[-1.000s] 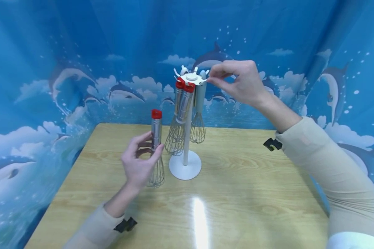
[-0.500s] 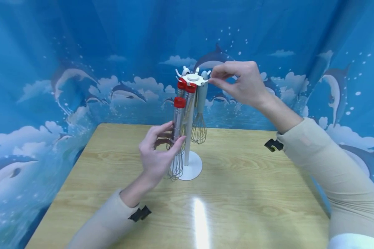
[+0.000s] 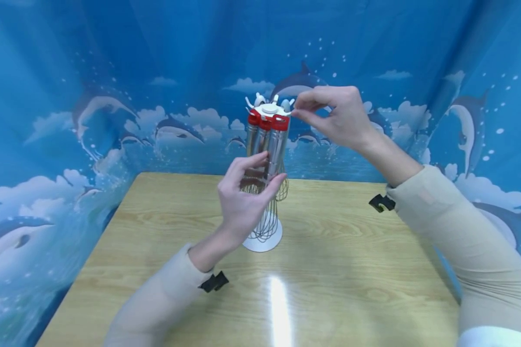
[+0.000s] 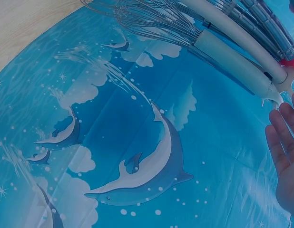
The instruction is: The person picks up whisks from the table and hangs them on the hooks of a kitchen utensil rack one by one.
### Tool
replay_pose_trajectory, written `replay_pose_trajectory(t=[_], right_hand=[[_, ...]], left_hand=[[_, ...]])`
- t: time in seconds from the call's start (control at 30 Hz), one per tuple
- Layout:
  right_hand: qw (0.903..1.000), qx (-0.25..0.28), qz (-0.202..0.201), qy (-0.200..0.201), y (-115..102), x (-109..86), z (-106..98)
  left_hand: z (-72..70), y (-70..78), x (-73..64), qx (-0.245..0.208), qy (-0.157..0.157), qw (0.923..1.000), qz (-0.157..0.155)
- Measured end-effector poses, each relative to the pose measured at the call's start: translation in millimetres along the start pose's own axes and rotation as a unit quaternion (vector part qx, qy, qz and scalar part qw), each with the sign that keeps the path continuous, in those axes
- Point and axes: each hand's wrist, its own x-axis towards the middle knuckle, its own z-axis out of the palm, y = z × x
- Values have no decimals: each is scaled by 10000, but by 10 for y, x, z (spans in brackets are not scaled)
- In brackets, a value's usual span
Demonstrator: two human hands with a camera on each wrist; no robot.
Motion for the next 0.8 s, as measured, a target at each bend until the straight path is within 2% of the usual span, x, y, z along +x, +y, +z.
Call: replay_pose_trajectory(t=[0.3, 0.53, 0.8], right_hand=[[10000, -64, -11, -55, -4, -9, -5], [9998, -16, 194, -84, -21, -15, -13], [9992, -54, 393, -87, -43, -11, -19]], left_hand=[[94, -26, 57, -19, -61, 9993, -381], [135, 5, 50, -23, -135, 9987, -483], [203, 60, 21, -8, -68, 9972, -750]])
